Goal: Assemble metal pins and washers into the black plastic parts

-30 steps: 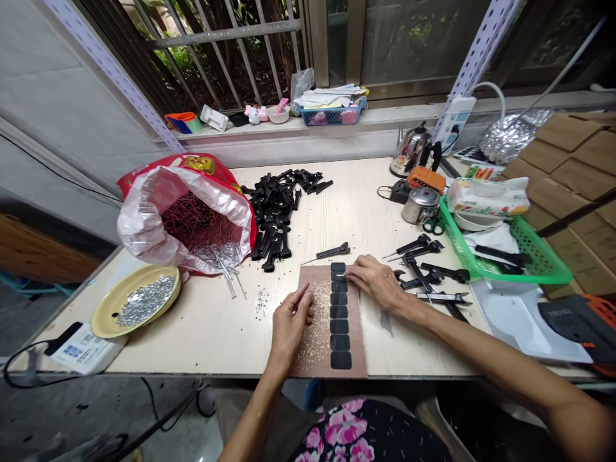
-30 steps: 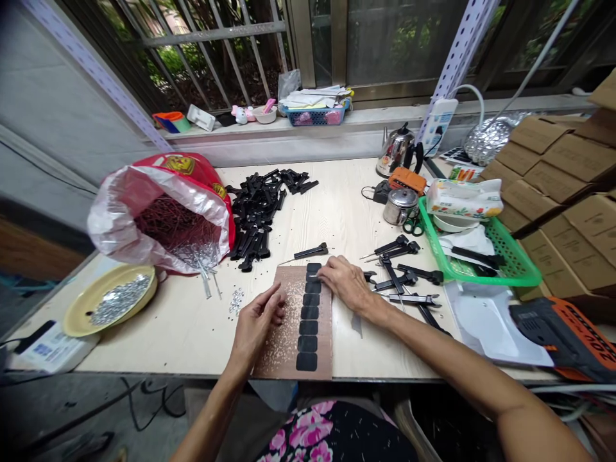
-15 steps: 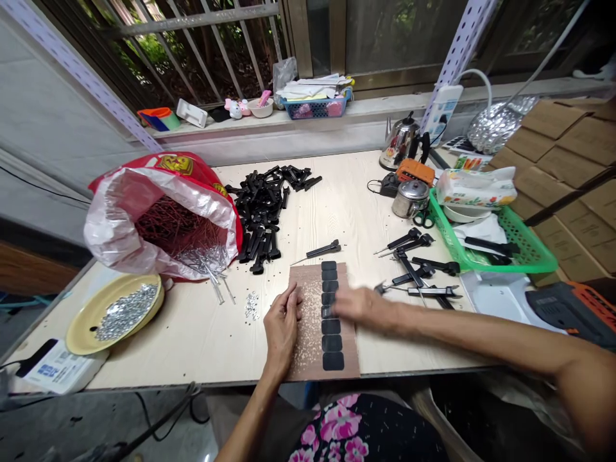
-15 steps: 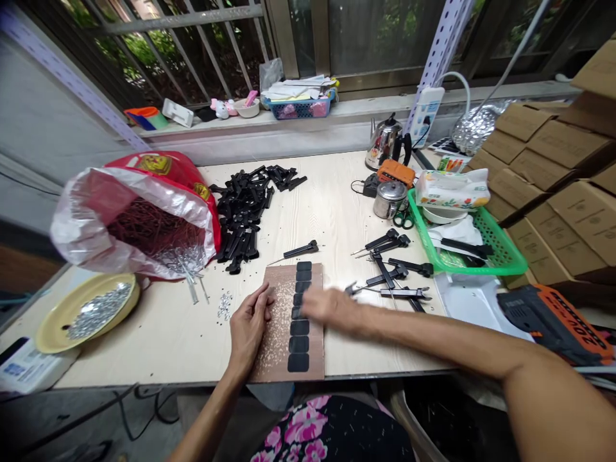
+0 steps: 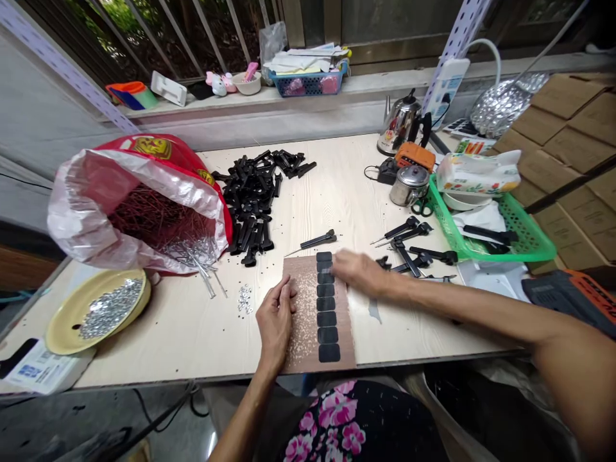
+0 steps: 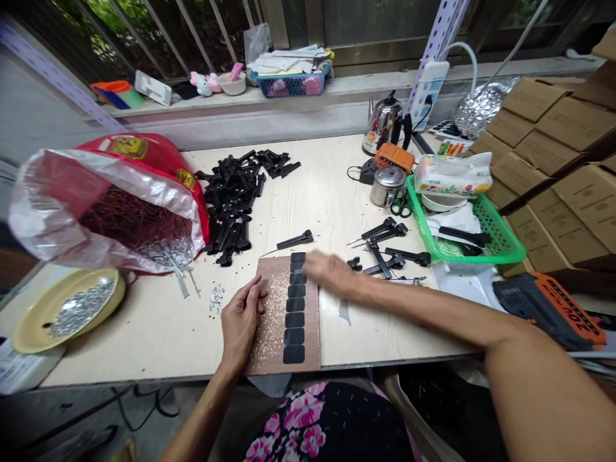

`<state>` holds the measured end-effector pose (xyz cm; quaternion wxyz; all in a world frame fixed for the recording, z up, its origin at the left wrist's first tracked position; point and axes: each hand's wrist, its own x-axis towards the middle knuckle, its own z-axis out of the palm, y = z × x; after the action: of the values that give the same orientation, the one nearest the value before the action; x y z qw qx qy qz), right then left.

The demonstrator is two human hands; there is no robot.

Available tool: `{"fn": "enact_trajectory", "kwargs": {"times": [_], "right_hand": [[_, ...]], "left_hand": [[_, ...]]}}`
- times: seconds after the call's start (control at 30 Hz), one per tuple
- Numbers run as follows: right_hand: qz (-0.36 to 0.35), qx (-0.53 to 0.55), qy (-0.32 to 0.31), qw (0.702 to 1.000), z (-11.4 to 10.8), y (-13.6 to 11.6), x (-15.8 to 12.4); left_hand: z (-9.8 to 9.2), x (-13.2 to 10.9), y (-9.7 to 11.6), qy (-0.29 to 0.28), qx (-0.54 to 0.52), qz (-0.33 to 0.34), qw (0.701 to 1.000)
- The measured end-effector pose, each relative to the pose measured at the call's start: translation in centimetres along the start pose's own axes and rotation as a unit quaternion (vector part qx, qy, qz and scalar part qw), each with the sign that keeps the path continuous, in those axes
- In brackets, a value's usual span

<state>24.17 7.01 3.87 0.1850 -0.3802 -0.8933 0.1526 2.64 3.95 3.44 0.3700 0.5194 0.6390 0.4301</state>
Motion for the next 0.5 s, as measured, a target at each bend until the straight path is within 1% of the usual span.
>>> {"fn": "enact_trajectory", "kwargs": {"times": [0.07, 0.13, 0.23, 0.33, 0.43, 0.5], "right_hand": [[-0.054, -0.013, -0.034, 0.998, 0.3, -0.4, -0.7], [-0.09, -0.025, -0.053, 0.994, 0.7, -1.1, -1.4], [-0.083, -0.035, -0.05, 0.995, 1.1, -1.9, -2.0], [-0.065, -0.03, -0.045, 0.996, 1.0, -2.3, -2.0], [-0.066, -0.022, -0.049, 0.996, 0.5, -1.7, -1.4], [-0.042, -0.017, -0.036, 0.998, 0.2, -0.9, -0.9]], "left_hand": [[0.1, 0.1, 0.0, -0.001, -0.002, -0.003, 1.0], [0.2, 0.1, -0.1, -0.001, -0.001, -0.003, 1.0], [0.2, 0.1, -0.1, 0.002, 0.004, 0.005, 1.0], [0.2, 0.0, 0.0, -0.001, -0.002, 0.006, 1.0], [0.2, 0.0, 0.0, 0.001, -0.009, 0.002, 1.0], [0.2, 0.0, 0.0, 0.003, -0.011, 0.003, 1.0]]}}
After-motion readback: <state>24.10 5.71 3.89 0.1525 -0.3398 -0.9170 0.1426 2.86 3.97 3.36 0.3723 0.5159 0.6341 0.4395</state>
